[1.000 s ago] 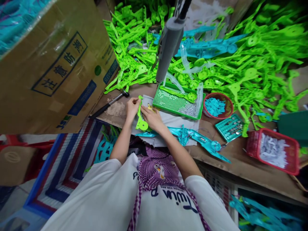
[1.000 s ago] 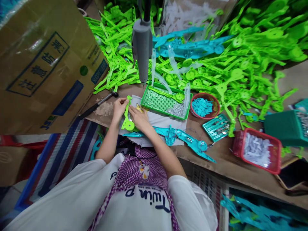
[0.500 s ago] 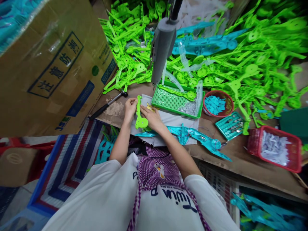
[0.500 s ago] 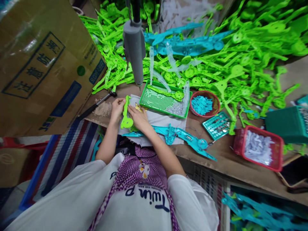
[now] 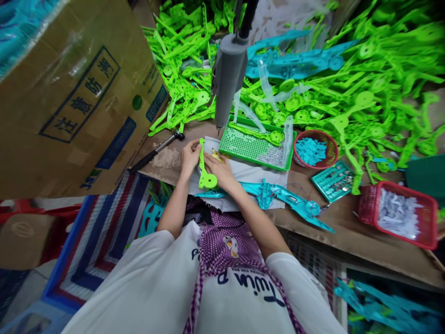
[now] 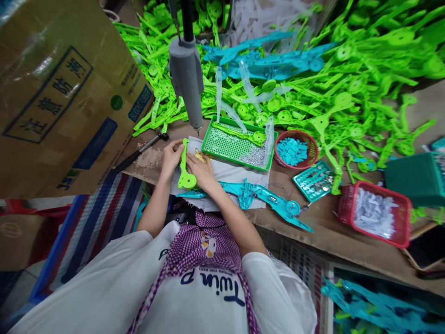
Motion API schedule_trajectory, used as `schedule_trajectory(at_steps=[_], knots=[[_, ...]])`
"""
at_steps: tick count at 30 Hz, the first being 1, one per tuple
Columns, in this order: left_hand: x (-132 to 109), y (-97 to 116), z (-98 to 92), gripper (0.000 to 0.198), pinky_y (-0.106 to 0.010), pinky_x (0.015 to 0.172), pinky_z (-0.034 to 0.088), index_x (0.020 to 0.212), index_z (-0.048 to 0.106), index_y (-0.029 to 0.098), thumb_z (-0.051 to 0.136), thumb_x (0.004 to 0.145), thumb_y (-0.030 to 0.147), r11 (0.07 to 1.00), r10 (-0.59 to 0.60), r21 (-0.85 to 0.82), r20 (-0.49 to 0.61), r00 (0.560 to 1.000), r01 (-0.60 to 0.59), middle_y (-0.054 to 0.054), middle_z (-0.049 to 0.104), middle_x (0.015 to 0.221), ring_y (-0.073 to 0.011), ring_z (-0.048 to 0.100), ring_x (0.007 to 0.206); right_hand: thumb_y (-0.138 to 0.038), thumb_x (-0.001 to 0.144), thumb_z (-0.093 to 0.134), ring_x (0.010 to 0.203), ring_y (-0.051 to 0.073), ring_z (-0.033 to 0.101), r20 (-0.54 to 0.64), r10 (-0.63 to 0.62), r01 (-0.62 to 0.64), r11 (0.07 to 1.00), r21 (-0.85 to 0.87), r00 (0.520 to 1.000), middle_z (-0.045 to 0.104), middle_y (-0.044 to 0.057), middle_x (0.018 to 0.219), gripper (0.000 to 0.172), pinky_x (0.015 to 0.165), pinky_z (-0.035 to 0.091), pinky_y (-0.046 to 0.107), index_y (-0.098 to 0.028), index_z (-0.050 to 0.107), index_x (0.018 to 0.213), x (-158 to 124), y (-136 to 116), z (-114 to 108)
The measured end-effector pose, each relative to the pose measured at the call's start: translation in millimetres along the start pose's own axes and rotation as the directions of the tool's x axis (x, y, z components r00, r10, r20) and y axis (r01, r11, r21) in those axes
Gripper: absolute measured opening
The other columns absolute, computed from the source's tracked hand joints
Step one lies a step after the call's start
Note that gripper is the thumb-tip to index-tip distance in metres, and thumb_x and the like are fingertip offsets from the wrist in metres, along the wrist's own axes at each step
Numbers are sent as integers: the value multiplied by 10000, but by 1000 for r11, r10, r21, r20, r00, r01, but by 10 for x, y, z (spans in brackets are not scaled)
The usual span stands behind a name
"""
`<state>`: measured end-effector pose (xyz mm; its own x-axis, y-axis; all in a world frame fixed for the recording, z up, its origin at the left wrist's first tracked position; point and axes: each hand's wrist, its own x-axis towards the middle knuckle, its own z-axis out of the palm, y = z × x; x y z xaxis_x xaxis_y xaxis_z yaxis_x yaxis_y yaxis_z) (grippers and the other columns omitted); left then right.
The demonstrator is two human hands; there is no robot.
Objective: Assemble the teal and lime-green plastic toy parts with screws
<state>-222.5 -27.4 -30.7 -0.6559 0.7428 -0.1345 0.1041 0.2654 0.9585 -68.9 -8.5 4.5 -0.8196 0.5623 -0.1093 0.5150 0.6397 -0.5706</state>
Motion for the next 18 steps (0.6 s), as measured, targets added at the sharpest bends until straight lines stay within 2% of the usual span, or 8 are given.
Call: schedule_trajectory(at_steps=[5, 9, 11, 15, 18], knots=[[30, 45, -2, 266, -229, 520, 447, 1103, 739, 152, 659, 851, 185, 997, -13, 77, 13, 1000, 12, 34, 594, 570, -115, 530, 462, -230, 1033, 344, 1475, 236, 443, -1, 1, -1, 999, 45, 1000, 425, 94, 1609, 492, 1235, 233, 563, -258, 462, 1510, 7, 6, 0], [24, 61, 10, 257, -236, 516, 451, 1104, 734, 149, 656, 859, 165, 998, -55, 40, 18, 998, 54, 33, 589, 565, -117, 519, 444, -201, 1019, 361, 1481, 220, 436, -3, -46, 46, 990, 136, 999, 441, 92, 1600, 476, 1262, 198, 544, -233, 523, 1466, 43, 64, -29], [17, 58, 12, 263, -250, 529, 467, 1114, 725, 143, 658, 861, 162, 998, -67, 16, 31, 997, 67, 32, 581, 551, -128, 526, 440, -183, 1006, 371, 1463, 208, 462, -19, -50, 52, 981, 186, 999, 484, 83, 1574, 471, 1264, 228, 508, -225, 561, 1434, 15, 104, -63], [12, 47, 7, 290, -275, 560, 492, 1164, 689, 137, 651, 881, 180, 997, -73, 19, 77, 994, 72, 49, 532, 496, -152, 541, 432, -230, 1013, 380, 1392, 198, 542, -168, 89, -42, 963, 267, 982, 611, 120, 1456, 442, 1196, 385, 406, -157, 613, 1381, -241, 120, -142], [17, 66, -2, 281, -277, 566, 498, 1181, 648, 148, 616, 904, 183, 994, -88, 78, 99, 991, 80, 56, 534, 511, -155, 557, 434, -383, 1013, 467, 1377, 214, 557, -192, 8, 40, 969, 245, 981, 626, 100, 1441, 441, 1193, 389, 455, -201, 606, 1389, -513, 67, -132]])
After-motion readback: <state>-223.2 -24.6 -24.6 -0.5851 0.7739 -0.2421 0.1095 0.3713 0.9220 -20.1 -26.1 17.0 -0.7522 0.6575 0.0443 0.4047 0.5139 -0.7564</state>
